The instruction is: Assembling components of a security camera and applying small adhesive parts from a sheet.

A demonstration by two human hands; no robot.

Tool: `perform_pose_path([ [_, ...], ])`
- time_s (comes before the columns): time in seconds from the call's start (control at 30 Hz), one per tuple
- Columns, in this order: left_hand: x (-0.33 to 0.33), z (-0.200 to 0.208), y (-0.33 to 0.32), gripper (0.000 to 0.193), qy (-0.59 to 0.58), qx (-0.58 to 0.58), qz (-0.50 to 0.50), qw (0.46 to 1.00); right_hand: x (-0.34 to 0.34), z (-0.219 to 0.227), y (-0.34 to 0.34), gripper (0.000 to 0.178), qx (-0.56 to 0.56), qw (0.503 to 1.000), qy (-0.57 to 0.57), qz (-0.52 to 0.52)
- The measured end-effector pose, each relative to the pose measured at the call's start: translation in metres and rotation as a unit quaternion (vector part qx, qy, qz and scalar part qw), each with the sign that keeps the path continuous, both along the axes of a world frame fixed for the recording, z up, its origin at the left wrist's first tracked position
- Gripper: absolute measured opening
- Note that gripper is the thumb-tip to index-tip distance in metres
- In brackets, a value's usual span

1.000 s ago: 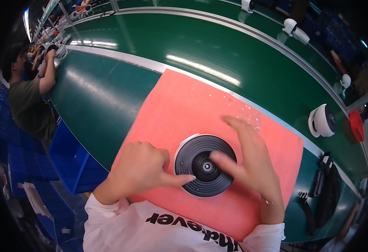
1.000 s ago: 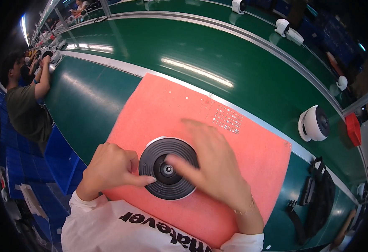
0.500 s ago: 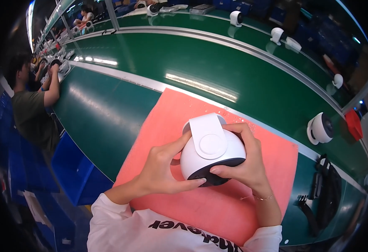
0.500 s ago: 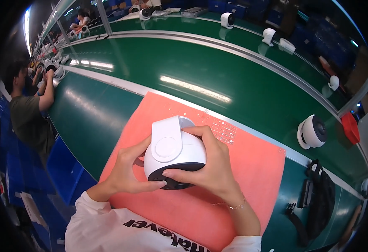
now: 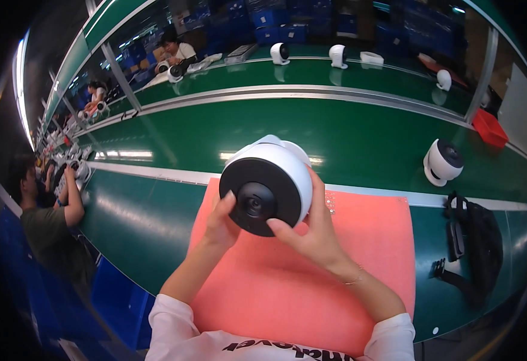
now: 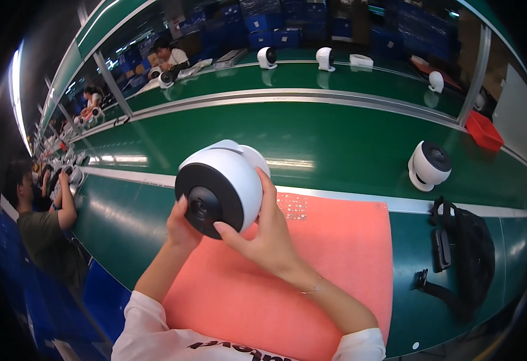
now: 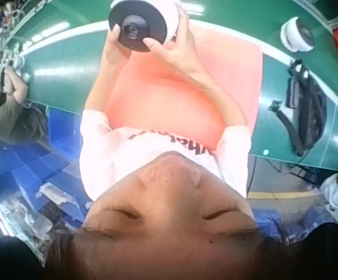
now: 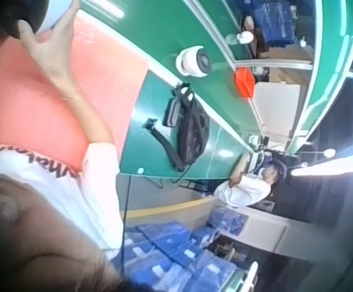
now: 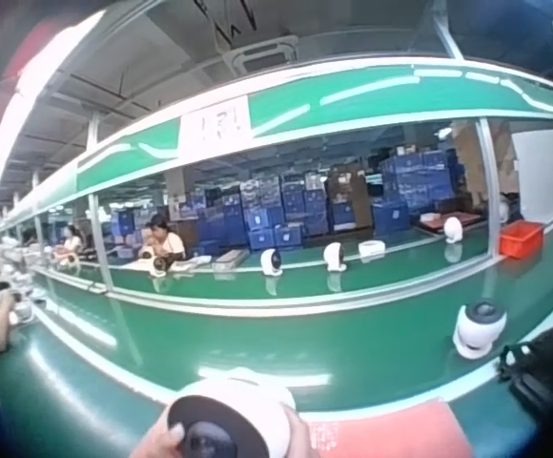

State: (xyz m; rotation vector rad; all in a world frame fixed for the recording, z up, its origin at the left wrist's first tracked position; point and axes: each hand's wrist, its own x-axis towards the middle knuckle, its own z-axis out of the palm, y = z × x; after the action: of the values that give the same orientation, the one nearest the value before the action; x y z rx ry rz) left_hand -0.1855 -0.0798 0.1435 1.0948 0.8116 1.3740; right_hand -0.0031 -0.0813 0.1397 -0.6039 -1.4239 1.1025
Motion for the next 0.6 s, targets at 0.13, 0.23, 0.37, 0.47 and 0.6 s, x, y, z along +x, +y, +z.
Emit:
perform_pose_path([
  [0.13,0.052,-0.001,0.019,0.071,-0.054,-0.110,0.031,0.992,0.007,-0.020,0.013,0.097,0.053,0.985,-0.091,-0.133],
  [0.23,0.066,-0.015,0.033,0.073,-0.093,-0.095,0.077,0.988,0.014,-0.024,0.021,0.096,0.039,0.984,-0.114,-0.134],
  [0.37,0.078,-0.017,0.052,0.074,-0.092,-0.077,0.074,0.990,0.022,-0.022,0.030,0.094,0.072,0.971,-0.109,-0.201],
  [0.47,0.078,-0.009,0.061,0.074,-0.019,-0.166,-0.031,0.985,0.032,-0.030,0.045,0.086,-0.040,0.987,0.006,-0.155],
  [0.6,0.080,-0.019,0.065,0.065,0.094,-0.199,-0.115,0.969,0.073,-0.034,0.070,0.056,-0.331,0.925,0.182,-0.042],
])
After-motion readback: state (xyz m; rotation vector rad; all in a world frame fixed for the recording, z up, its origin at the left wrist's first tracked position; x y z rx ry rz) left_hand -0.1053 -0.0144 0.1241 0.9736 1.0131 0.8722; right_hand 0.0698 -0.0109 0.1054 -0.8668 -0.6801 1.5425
